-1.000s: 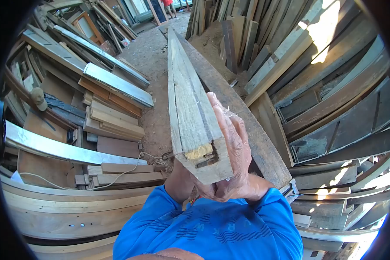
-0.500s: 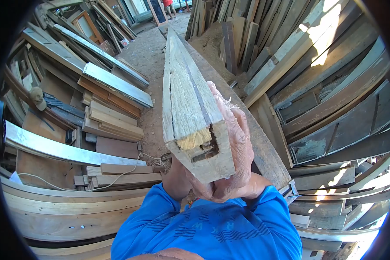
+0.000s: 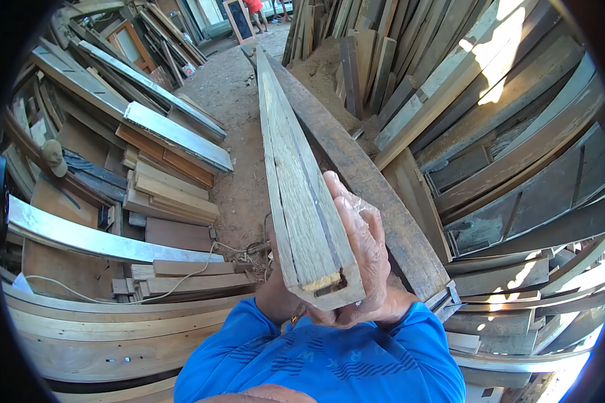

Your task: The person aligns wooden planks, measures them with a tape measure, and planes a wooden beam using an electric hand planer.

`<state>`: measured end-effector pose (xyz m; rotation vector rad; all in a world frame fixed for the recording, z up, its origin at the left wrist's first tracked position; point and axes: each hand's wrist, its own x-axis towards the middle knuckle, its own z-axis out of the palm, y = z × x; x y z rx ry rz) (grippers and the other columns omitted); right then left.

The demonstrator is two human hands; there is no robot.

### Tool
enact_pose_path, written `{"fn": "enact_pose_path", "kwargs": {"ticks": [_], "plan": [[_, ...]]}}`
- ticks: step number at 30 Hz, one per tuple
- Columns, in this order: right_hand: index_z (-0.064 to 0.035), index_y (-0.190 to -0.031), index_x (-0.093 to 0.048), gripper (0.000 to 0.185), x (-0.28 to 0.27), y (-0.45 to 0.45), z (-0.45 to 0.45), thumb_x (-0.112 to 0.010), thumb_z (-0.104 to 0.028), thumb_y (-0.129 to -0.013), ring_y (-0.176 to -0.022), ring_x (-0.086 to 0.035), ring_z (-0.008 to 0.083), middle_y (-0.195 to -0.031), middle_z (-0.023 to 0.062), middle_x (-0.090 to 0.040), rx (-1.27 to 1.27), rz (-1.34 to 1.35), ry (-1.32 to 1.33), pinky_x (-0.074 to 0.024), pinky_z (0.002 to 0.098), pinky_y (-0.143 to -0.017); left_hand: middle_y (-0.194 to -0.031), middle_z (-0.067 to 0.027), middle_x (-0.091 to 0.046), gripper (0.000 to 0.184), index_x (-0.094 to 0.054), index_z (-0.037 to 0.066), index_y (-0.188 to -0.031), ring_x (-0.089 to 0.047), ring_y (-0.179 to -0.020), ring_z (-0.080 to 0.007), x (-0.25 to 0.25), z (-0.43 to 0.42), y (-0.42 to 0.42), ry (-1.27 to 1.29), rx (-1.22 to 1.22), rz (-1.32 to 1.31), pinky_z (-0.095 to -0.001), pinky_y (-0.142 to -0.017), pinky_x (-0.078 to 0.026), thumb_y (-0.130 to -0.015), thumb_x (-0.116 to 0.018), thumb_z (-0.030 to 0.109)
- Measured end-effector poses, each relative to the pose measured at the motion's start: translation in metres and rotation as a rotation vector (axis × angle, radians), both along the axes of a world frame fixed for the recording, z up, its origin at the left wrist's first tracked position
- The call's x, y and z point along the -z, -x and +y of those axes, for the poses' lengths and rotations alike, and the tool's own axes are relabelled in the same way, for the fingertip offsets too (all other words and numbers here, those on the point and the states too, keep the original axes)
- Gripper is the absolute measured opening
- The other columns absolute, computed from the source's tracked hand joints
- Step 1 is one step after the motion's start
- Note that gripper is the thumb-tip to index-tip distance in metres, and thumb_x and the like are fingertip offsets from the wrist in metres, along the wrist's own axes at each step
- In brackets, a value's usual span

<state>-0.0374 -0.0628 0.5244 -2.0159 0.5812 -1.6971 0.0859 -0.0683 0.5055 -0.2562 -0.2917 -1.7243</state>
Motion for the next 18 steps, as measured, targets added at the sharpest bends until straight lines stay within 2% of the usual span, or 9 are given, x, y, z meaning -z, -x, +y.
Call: {"fn": "enact_pose_path", "kwargs": {"ticks": [3,7,9,11,13,15,17,18], "plan": [[0.0026,-0.137,-0.058,0.063,0.006,0.005,0.003,-0.059,-0.043,-0.094,-0.126,-0.056,0.0475,-0.138,0.0274,-0.058,-0.006,0.013,-0.027,-0.0412,0.0524,-0.106,-0.139,-0.0134,-0.060,0.056,-0.047,0.012,-0.148,-0.060,-0.129,-0.0305,0.003,0.011,0.007,-0.010,-0.024,-0.011,-0.0525,-0.108,-0.050,-0.103,-0.057,0.044],[0.0018,-0.135,-0.060,0.063,0.021,0.014,0.013,-0.057,-0.045,-0.094,-0.126,-0.056,0.0479,-0.137,0.0271,-0.059,-0.012,0.061,-0.103,-0.0414,0.0528,-0.105,-0.138,-0.0153,-0.061,0.056,-0.047,0.011,-0.147,-0.057,-0.131,-0.0355,0.029,0.015,0.020,-0.009,0.106,0.089,-0.0564,-0.109,-0.049,-0.102,-0.058,0.043],[0.0014,-0.135,-0.061,0.062,0.031,0.026,0.017,-0.056,-0.046,-0.095,-0.126,-0.055,0.0482,-0.136,0.0270,-0.060,-0.027,0.118,-0.167,-0.0414,0.0530,-0.105,-0.129,-0.0158,-0.063,0.062,-0.052,0.009,-0.138,-0.060,-0.125,-0.0352,0.048,0.010,0.029,0.036,0.178,0.062,-0.0551,-0.104,-0.051,-0.095,-0.065,0.051],[0.0010,-0.134,-0.062,0.062,0.040,0.041,0.021,-0.056,-0.047,-0.095,-0.125,-0.055,0.0484,-0.136,0.0268,-0.060,-0.060,0.199,-0.240,-0.0415,0.0532,-0.104,-0.115,-0.0124,-0.067,0.067,-0.059,0.006,-0.120,-0.067,-0.111,-0.0280,0.054,0.014,0.037,-0.088,0.175,-0.087,-0.0469,-0.094,-0.058,-0.086,-0.073,0.062],[0.0025,-0.140,-0.054,0.062,0.046,0.068,0.019,-0.057,-0.040,-0.095,-0.129,-0.053,0.0470,-0.141,0.0278,-0.055,-0.133,0.464,-0.295,-0.0396,0.0509,-0.109,-0.122,-0.0172,-0.066,0.069,-0.059,0.007,-0.129,-0.066,-0.114,-0.0342,0.078,0.016,0.049,-0.091,0.238,0.104,-0.0554,-0.098,-0.055,-0.087,-0.072,0.060],[0.0041,-0.146,-0.046,0.064,0.052,0.098,0.008,-0.059,-0.033,-0.095,-0.133,-0.051,0.0456,-0.146,0.0288,-0.051,-0.215,0.719,-0.335,-0.0377,0.0486,-0.113,-0.122,-0.0200,-0.067,0.072,-0.060,0.008,-0.132,-0.068,-0.112,-0.0363,0.123,0.013,0.061,-0.134,0.251,0.228,-0.0591,-0.099,-0.055,-0.086,-0.072,0.062],[0.0057,-0.153,-0.039,0.069,0.059,0.129,-0.005,-0.061,-0.025,-0.095,-0.137,-0.049,0.0442,-0.152,0.0298,-0.046,-0.302,0.969,-0.378,-0.0358,0.0462,-0.117,-0.115,-0.0210,-0.069,0.075,-0.063,0.008,-0.127,-0.070,-0.105,-0.0344,0.175,0.019,0.073,-0.230,0.227,0.287,-0.0580,-0.095,-0.058,-0.082,-0.074,0.066],[0.0063,-0.153,-0.037,0.069,0.068,0.149,-0.016,-0.059,-0.028,-0.097,-0.137,-0.049,0.0445,-0.150,0.0303,-0.047,-0.448,0.869,-0.542,-0.0360,0.0458,-0.117,-0.109,-0.0200,-0.071,0.076,-0.063,0.008,-0.126,-0.072,-0.101,-0.0329,0.179,0.023,0.076,-0.256,0.244,0.238,-0.0576,-0.093,-0.059,-0.080,-0.075,0.067]]}}
